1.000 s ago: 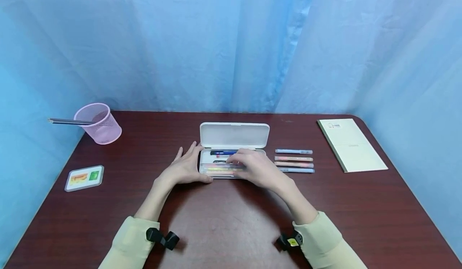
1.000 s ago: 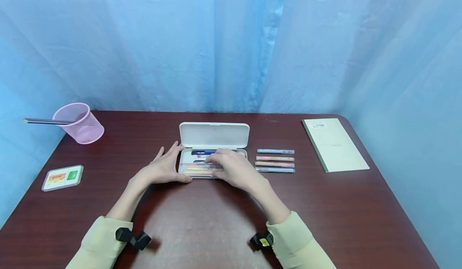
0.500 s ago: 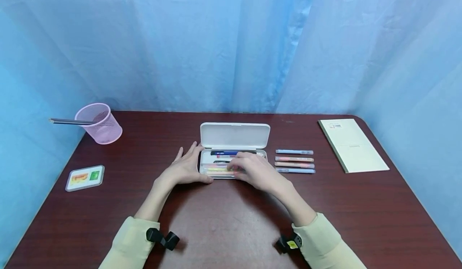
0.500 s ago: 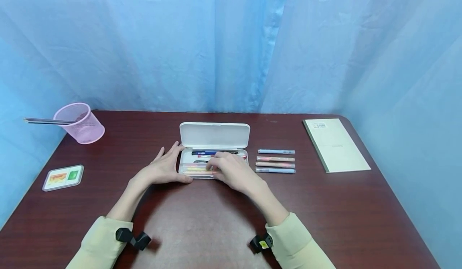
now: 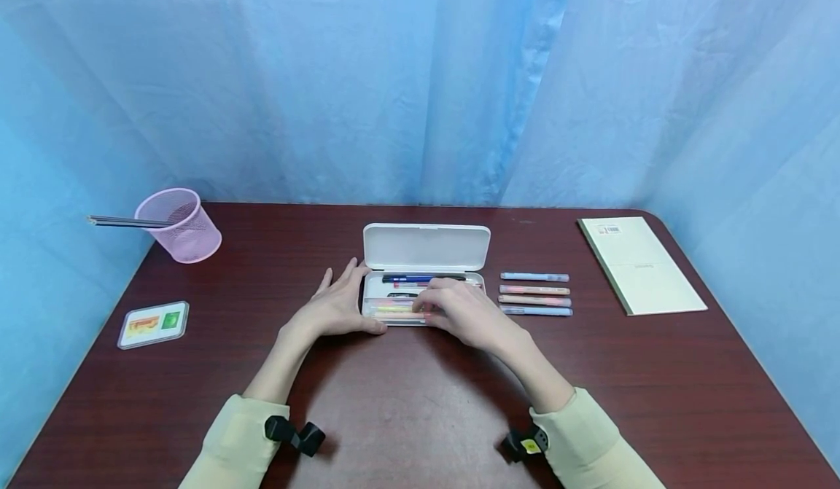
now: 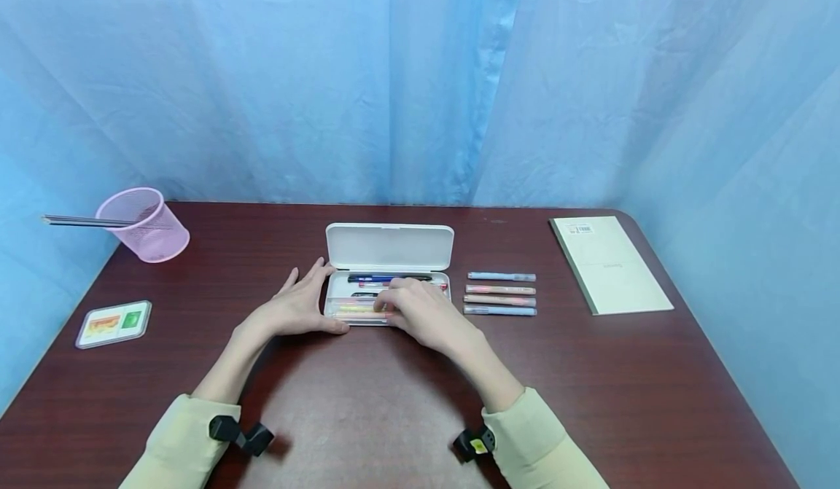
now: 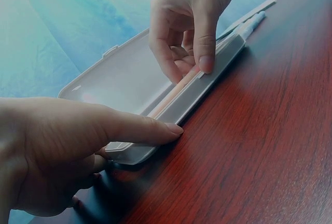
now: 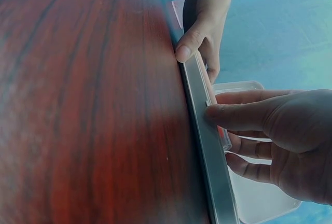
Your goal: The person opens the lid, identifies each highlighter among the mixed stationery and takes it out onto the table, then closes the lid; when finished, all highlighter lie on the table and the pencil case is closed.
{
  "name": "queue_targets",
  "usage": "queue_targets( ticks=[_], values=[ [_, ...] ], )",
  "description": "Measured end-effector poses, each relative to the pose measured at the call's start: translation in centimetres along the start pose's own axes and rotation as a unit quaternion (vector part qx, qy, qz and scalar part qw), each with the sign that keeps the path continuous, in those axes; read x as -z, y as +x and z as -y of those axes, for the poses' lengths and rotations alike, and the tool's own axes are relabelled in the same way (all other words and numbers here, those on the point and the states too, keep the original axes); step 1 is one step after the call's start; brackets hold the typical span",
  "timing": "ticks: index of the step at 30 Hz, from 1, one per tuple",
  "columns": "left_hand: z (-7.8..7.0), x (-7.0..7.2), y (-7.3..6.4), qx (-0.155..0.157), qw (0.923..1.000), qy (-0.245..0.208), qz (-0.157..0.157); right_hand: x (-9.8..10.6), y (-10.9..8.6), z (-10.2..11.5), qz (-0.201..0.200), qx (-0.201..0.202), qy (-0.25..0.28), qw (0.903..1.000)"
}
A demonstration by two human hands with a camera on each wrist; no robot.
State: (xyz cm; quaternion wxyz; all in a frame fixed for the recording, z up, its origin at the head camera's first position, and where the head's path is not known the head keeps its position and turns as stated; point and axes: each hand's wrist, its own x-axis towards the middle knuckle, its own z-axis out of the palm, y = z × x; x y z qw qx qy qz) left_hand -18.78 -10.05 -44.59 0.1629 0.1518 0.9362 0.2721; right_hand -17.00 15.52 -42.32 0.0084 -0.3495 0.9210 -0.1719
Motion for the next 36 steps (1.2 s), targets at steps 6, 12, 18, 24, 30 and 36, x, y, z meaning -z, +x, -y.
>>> queue_targets(
  ticks=[6, 12, 18, 24, 30, 36],
  values=[
    [0.0, 0.1, -0.1, 0.002, 1.0, 0.001, 0.0, 0.1, 0.0, 0.1, 0.002, -0.004, 0.001, 1.0],
    [0.0, 0.2, -0.2, 0.005, 1.0, -0.001, 0.0, 0.3, 0.1, 0.2, 0.002, 0.003, -0.005, 1.0],
    [0.0, 0.2, -0.2, 0.005, 1.0, -0.003, -0.001, 1.0, -0.1, -0.2, -0.01, 0.011, -0.012, 0.9998],
    [0.1, 0.0, 0.1, -0.002, 1.0, -0.002, 0.001, 2.2, -2.1, -1.8, -0.021, -0.001, 0.011, 0.9997],
    [0.2, -0.2, 0.1, -0.003, 1.0, -0.002, 0.002, 3.5, -5.5, -4.6, -0.029, -0.017, 0.029, 0.999],
    [0.2, -0.2, 0.0, 0.0, 1.0, -0.003, 0.001, 4.9, -8.7, -7.6, -0.058, -0.017, 0.028, 0.9978]
  ],
)
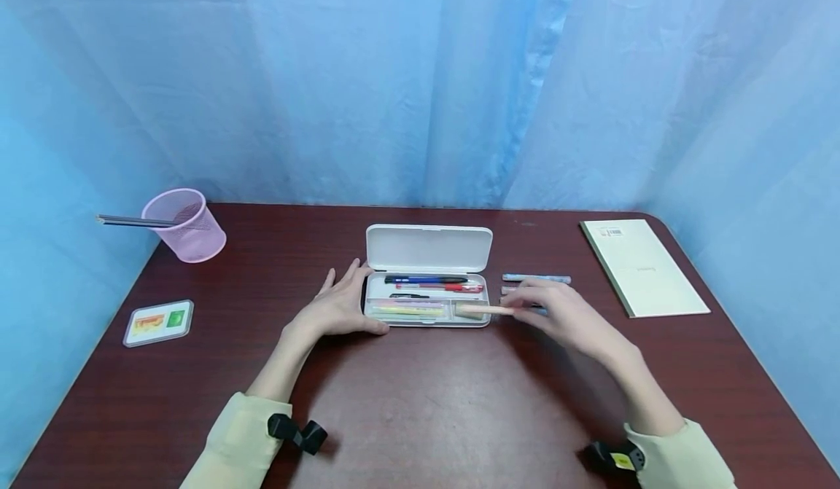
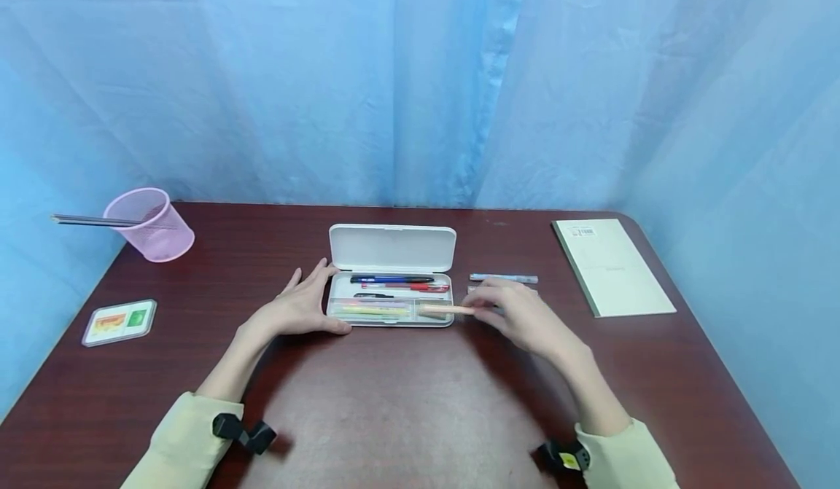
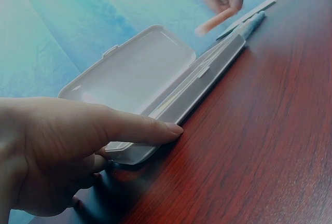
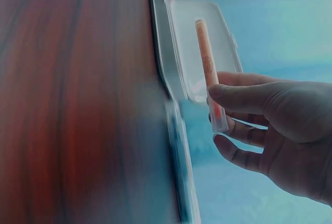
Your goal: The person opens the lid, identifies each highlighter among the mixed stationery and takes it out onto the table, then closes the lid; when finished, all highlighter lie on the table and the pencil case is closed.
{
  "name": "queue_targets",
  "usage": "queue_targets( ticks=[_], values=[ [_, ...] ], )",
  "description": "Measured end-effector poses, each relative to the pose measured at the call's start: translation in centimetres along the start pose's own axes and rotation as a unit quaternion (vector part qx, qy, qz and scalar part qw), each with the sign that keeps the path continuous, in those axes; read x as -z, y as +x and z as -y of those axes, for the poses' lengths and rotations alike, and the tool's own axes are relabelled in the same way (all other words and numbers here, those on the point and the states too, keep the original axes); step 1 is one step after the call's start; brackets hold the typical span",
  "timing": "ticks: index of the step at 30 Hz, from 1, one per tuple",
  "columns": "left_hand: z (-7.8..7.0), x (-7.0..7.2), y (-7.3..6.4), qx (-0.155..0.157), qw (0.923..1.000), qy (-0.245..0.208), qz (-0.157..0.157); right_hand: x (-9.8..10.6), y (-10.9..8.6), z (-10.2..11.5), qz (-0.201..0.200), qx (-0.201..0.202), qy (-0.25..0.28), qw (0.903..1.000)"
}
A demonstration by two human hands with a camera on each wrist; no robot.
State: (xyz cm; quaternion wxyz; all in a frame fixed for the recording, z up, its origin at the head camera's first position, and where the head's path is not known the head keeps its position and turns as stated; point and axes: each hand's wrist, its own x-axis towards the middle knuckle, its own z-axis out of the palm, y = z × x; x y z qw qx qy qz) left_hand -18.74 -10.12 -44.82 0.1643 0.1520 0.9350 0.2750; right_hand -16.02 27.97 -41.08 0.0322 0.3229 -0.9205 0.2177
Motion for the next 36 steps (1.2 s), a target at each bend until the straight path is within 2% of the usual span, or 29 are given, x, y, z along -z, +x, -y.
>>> queue_targets(
  ticks=[7, 13, 21, 27, 36],
  values=[
    [0.0, 0.0, 0.1, -0.006, 1.0, -0.001, -0.006, 1.7, -2.1, -2.1, -0.025, -0.01, -0.006, 0.9996],
    [0.0, 0.0, 0.0, -0.007, 0.9999, -0.003, -0.009, 2.2, -3.2, -3.3, -0.034, -0.005, -0.035, 0.9988],
    [-0.2, 0.0, 0.0, -0.002, 1.0, -0.004, -0.001, 2.4, -3.9, -4.0, -0.018, -0.013, -0.034, 0.9992],
    [-0.1, 0.0, 0.0, -0.007, 0.9999, -0.003, -0.009, 2.1, -3.7, -4.2, -0.003, -0.01, -0.05, 0.9987],
    [0.0, 0.0, -0.1, -0.007, 0.9999, -0.003, -0.011, 1.9, -3.7, -4.2, 0.033, -0.034, -0.066, 0.9967]
  ],
)
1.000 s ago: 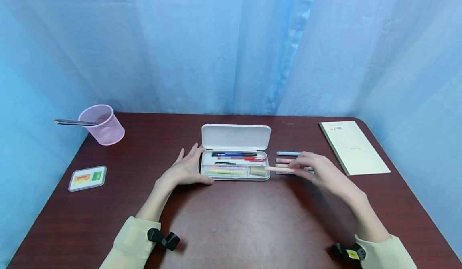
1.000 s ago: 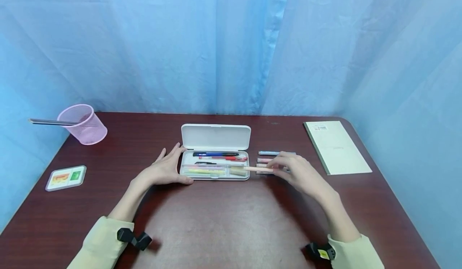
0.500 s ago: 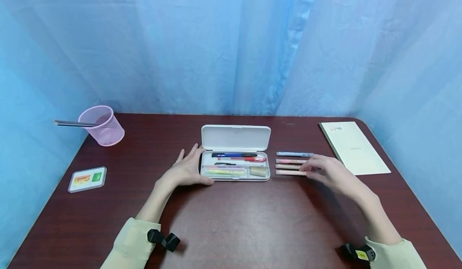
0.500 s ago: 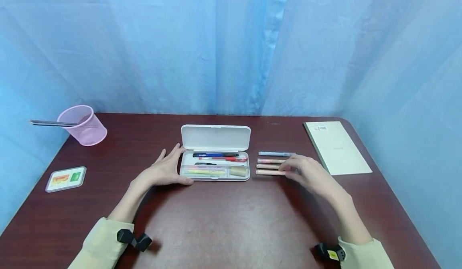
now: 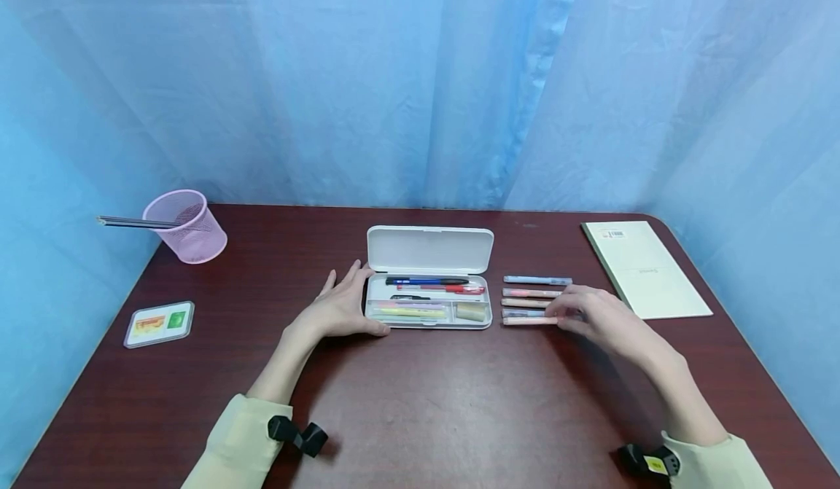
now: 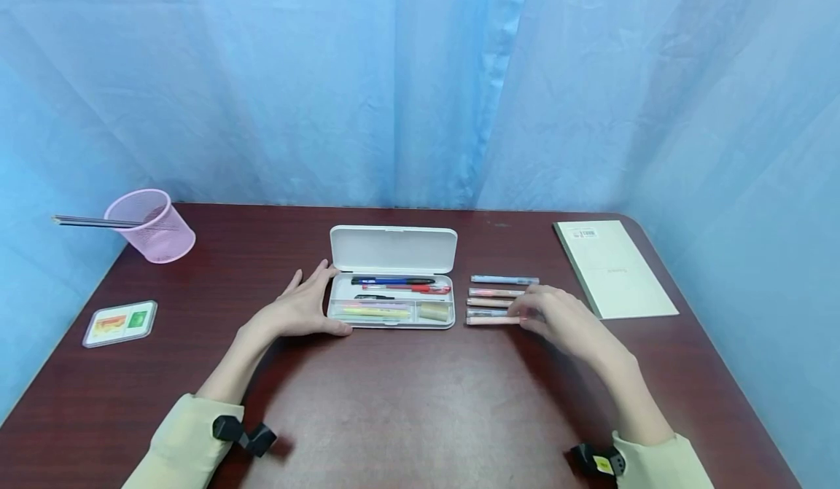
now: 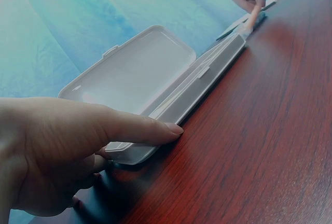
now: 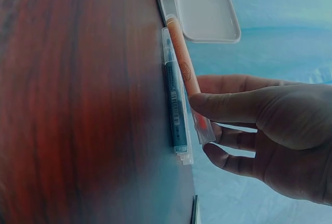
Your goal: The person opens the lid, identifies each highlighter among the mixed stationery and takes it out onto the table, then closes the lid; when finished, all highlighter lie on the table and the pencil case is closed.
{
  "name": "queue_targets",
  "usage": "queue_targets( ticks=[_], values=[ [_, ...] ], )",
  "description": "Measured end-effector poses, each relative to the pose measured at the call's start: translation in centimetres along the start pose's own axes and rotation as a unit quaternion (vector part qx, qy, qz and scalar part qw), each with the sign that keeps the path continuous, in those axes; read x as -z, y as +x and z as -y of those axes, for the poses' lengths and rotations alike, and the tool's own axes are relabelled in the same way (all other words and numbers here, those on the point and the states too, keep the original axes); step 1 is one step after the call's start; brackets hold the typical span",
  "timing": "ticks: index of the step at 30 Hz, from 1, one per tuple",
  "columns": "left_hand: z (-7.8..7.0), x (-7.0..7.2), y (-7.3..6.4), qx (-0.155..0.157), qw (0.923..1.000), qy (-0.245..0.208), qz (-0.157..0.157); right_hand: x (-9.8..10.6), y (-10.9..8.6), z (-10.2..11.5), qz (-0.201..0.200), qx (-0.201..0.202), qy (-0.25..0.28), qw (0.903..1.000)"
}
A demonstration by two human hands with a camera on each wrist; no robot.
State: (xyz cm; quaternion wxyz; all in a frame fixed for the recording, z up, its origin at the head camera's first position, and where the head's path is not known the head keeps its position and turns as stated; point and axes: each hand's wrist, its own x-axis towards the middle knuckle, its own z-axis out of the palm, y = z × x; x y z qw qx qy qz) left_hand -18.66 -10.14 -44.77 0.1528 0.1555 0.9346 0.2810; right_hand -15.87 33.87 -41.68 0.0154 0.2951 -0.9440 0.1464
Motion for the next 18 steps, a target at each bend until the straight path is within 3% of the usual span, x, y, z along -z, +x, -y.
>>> queue_targets(
  ticks=[18],
  values=[
    [-0.08, 0.02, -0.05, 0.002, 1.0, 0.001, 0.0, -0.35, 0.19, 0.17, 0.026, -0.014, -0.01, 0.9995]
  ],
)
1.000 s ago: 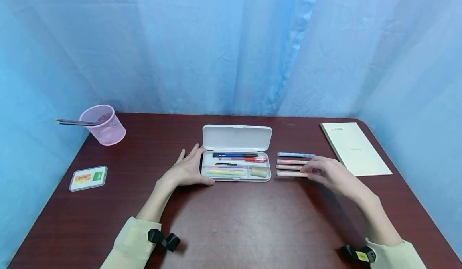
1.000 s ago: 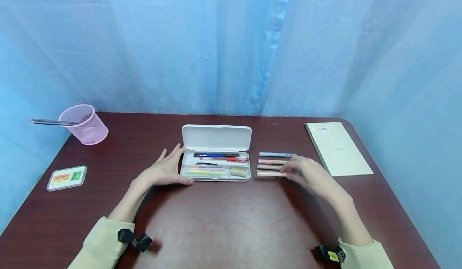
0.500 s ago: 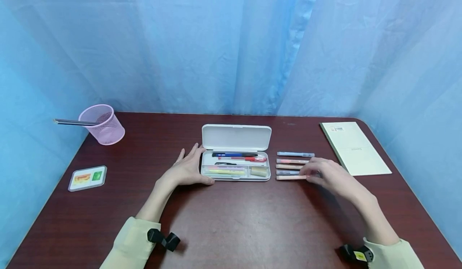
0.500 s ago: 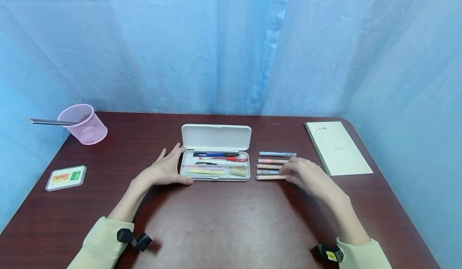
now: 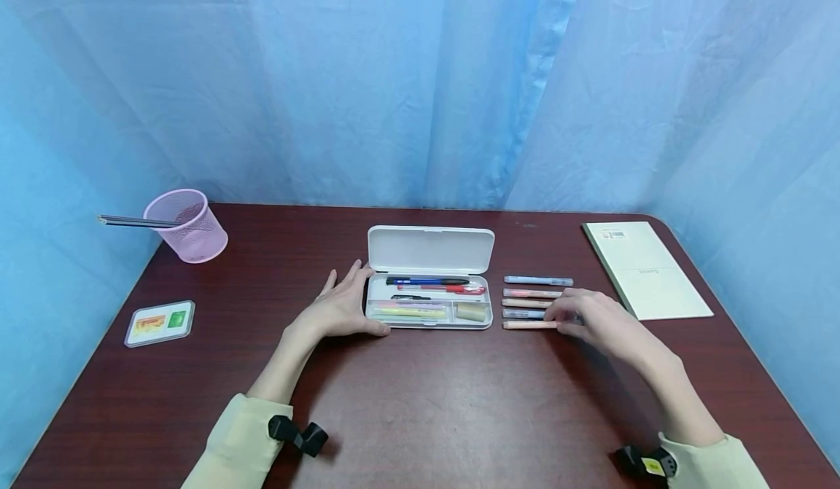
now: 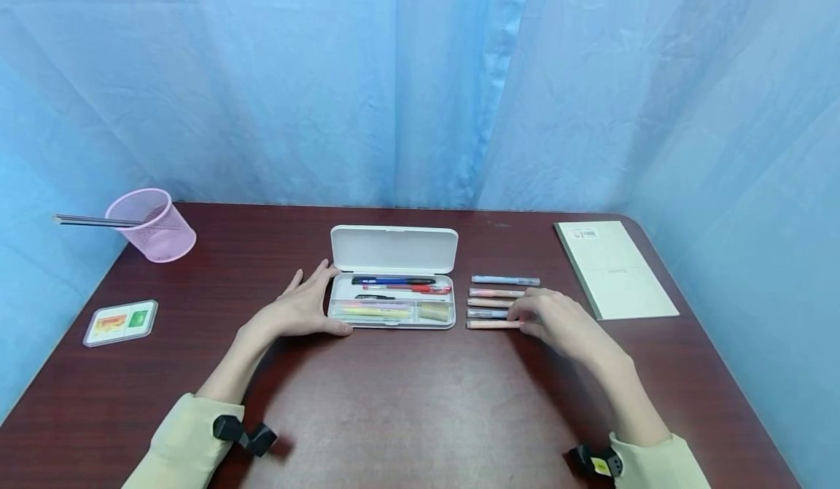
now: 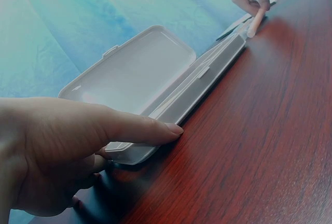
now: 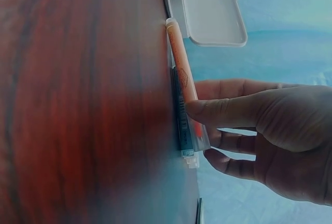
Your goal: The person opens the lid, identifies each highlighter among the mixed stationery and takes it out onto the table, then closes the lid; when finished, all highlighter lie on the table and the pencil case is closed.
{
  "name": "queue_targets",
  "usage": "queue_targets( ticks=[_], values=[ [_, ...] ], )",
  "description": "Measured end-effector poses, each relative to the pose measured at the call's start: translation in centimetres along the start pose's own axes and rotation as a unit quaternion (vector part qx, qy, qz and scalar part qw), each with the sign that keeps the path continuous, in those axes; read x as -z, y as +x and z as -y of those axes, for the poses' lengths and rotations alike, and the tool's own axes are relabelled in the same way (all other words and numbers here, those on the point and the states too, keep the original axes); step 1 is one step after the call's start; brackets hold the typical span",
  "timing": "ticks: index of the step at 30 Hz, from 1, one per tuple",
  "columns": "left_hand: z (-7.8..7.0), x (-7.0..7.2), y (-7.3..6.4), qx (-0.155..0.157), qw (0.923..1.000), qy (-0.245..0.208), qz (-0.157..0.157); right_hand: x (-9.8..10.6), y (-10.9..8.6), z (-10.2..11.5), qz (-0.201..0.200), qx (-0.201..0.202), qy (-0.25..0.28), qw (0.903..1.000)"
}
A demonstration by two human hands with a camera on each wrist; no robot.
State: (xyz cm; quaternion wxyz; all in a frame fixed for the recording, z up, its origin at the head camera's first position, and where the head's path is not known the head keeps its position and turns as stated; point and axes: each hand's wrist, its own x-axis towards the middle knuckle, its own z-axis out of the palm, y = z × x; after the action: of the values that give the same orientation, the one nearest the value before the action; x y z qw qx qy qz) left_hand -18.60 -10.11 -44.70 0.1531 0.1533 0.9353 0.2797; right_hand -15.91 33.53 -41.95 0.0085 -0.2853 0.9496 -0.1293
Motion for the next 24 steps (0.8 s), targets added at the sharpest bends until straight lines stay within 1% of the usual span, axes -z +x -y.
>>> queue_targets(
  ticks=[9, 24],
  values=[
    [0.01, -0.01, 0.0, -0.001, 1.0, 0.0, 0.001, -0.14, -0.03, 0.24, 0.01, -0.026, -0.019, 0.9994],
    [0.02, -0.03, 0.04, 0.001, 1.0, 0.003, 0.002, -0.25, 0.2, 0.55, 0.018, -0.041, -0.03, 0.9986]
  ],
)
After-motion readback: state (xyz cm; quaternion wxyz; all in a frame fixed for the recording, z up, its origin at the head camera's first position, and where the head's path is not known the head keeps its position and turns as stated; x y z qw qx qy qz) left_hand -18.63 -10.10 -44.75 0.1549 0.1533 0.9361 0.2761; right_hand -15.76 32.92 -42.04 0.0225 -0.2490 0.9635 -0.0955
